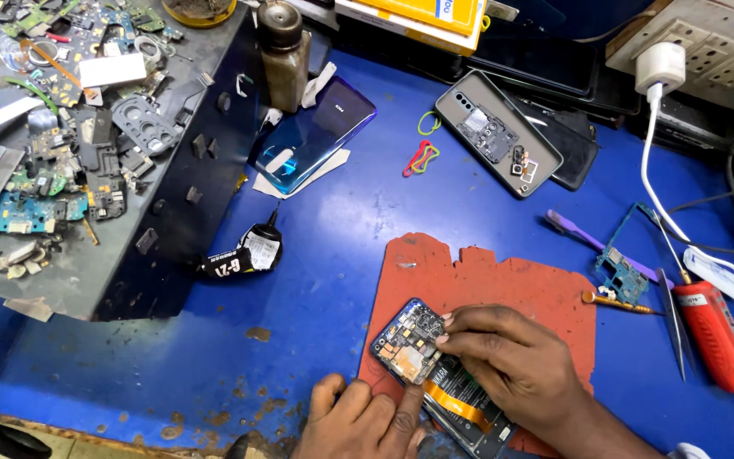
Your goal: The person works on a disassembled smartphone on a rubber mat, lifting out the motherboard with their fingers and a tool, manipulating the board and connectors, then pressing the board back into the phone body and closing the back cover. They power the phone on and tap the screen as it boots to the lock screen.
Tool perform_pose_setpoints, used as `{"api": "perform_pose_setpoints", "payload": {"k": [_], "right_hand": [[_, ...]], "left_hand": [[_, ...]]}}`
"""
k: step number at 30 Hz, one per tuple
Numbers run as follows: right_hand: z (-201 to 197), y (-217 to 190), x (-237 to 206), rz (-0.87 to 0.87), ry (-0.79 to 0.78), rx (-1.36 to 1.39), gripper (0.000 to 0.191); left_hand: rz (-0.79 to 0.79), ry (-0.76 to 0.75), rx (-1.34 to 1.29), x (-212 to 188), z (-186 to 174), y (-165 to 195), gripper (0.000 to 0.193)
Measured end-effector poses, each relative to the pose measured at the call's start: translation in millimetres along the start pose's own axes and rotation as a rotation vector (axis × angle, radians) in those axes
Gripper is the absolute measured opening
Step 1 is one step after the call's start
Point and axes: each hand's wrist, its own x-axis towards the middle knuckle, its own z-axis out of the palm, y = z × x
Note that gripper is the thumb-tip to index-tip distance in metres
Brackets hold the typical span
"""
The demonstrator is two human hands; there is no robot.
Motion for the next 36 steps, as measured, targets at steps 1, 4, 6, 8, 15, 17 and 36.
{"api": "perform_pose_setpoints", "payload": {"k": [1,4,6,8,15,17,36], "right_hand": [[1.3,1.8,0.1,-0.007,-0.001,-0.002,0.022],[2.0,0.7,0.8,-0.013,-0.014,-0.009,0.023],[0.4,0.3,-0.8,0.002,-0.013,0.000,0.023],[-0.2,-0.9,-1.7,0.012,-0.019,0.012,0.023],[1.2,4.0,-1.3,-0.025,-0.040,0.011,0.024],[1.7,4.6,-1.6,-0.030,-0.032,0.020,0.025],[9.5,3.7,-12.5,-0.048,0.041,0.035,0.029]], "left_hand": [[0.000,0.001,0.000,-0.2,2.0,-0.8,0.047],[0.009,-0.020,-0.013,1.4,-0.7,-1.0,0.046],[0.019,0.043,-0.028,5.7,-4.8,1.4,0.041],[0.010,0.083,-0.114,11.7,-17.5,-1.2,0.029],[-0.376,0.038,-0.401,66.5,-64.5,-40.2,0.009],[-0.408,-0.044,-0.411,85.5,-67.8,-43.8,0.007],[-0.392,-0.411,-0.213,101.6,-53.4,-44.4,0.016]]}}
